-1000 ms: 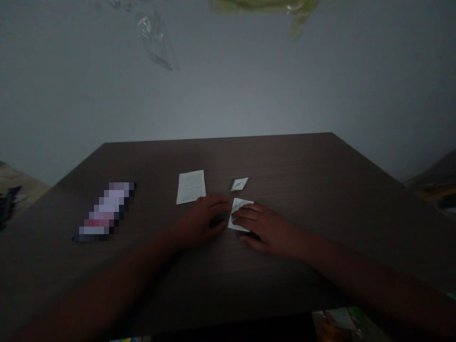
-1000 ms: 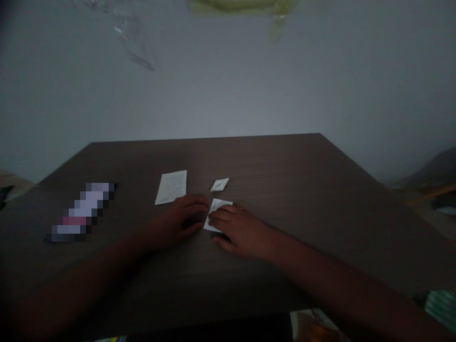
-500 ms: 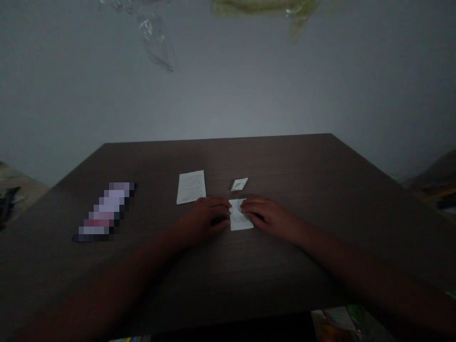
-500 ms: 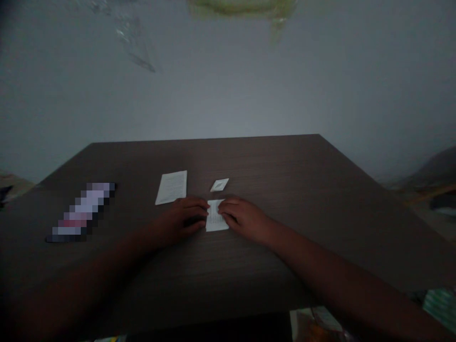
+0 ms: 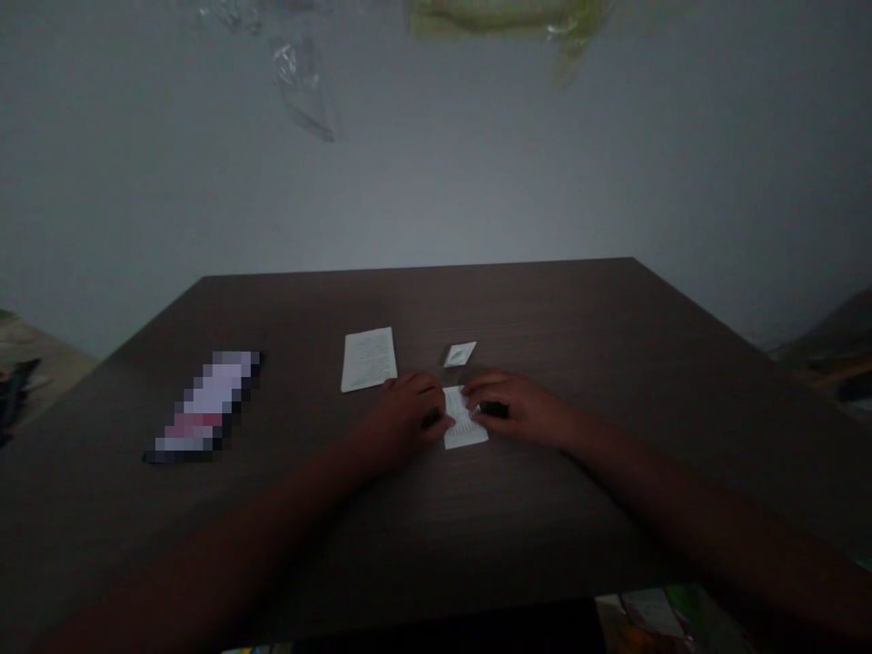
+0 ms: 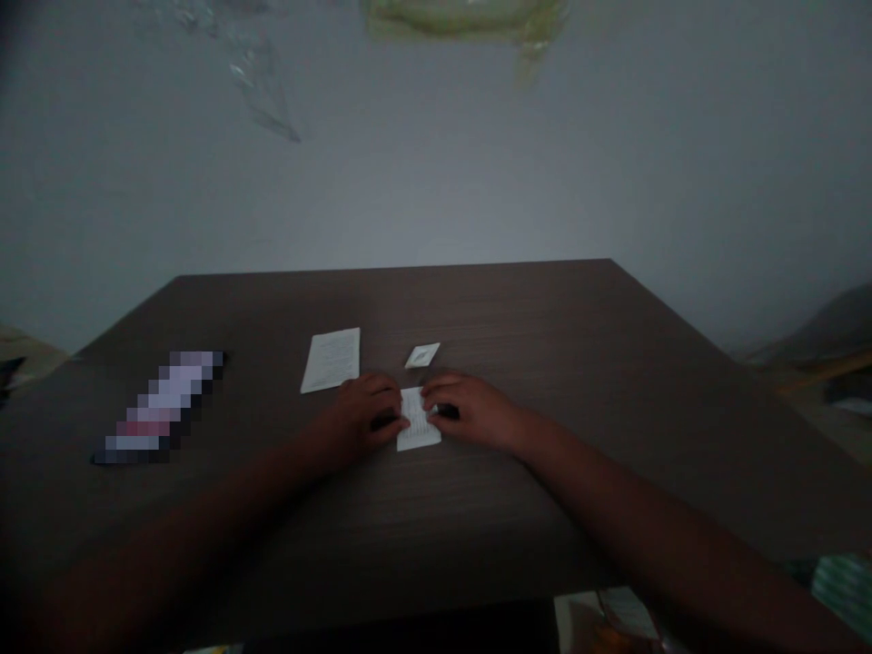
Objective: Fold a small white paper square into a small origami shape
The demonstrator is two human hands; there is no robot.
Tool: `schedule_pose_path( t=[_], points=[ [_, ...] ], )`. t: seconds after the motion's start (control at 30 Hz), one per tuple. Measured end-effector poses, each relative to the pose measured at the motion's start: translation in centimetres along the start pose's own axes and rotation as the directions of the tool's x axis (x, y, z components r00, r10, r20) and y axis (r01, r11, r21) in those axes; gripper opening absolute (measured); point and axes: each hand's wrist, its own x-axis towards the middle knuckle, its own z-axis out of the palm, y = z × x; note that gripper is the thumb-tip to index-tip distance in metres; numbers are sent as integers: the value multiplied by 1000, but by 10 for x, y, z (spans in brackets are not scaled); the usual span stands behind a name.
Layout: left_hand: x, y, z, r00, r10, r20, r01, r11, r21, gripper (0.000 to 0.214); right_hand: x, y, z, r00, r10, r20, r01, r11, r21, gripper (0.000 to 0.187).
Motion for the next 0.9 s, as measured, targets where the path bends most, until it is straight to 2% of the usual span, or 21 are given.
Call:
schedule_pose_path(
  t=[0.03,0.17,0.27,0.37,0.57,0.77,0.9],
  points=[
    [-1,0,0,1000,1,9,-1,1000,1,5,-1,0,-1,1000,-1,16,1,1000,6,17],
    [-3,-1,-1,999,17,33,-18,1000,22,28,0,1,0,1000,17,-2,-17,1000,25,18],
    [-4,-1,-1,999,24,28,-25,999,36,31,5,4,5,997,23,-78,-22,1000,12,21],
    [-5,0,-1,999,29,27,-30,999,45,31,8,6,8,995,13,-102,-12,1000,8,22],
    [-6,0,-4,1000,25,-12,-25,1000,5,28,4,3,4,998,29,-52,-30,1000,-9,28],
    [-6,3,-7,999,18,29,-20,998,63,31,-4,-3,-4,995,44,89,-44,999,-3,56],
    [-6,5,-8,998,-2,62,-3,996,90,33,-8,-6,-8,990,30,136,-32,999,13,68]
  ],
)
